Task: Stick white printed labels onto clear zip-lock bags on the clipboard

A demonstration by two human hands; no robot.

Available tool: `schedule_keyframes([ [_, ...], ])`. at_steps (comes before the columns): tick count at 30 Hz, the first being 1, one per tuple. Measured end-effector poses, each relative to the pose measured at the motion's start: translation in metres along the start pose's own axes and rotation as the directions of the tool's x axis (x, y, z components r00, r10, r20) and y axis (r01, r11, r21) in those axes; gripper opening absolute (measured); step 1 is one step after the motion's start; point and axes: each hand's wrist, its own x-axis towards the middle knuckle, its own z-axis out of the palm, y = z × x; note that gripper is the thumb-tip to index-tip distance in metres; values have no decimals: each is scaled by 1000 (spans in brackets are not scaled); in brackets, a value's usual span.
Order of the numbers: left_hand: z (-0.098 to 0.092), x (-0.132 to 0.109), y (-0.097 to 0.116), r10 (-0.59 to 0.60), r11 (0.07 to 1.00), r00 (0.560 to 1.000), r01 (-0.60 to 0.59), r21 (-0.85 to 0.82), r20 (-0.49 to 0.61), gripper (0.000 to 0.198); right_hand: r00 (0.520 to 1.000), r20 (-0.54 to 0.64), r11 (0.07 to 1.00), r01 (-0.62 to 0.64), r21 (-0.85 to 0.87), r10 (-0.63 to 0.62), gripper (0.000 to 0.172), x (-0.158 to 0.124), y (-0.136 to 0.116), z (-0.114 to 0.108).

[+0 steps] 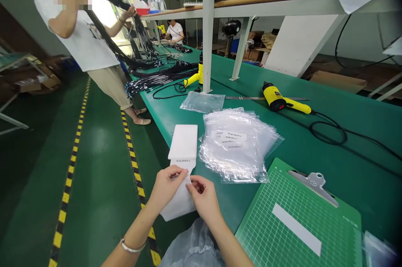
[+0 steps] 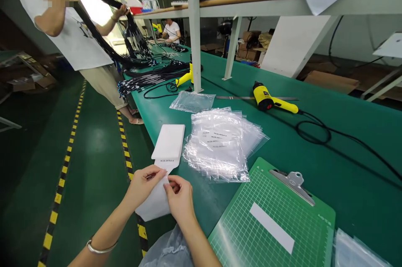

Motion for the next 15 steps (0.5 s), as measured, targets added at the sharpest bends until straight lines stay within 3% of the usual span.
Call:
schedule_keyframes([
  [3, -2, 0, -1, 4, 1000, 1000, -4, -3, -1, 18, 1000, -26, 1000, -2, 17, 3, 28, 0, 3, 3],
  [8, -3, -2, 6, 53, 998, 994, -55, 14, 100, 11, 999, -36, 999, -4, 50, 6, 26, 2, 2, 4],
  [15, -2, 0, 6, -213, 950, 975, 222, -220, 65, 10, 999, -10, 995, -41, 88, 42, 26, -1, 0, 2],
])
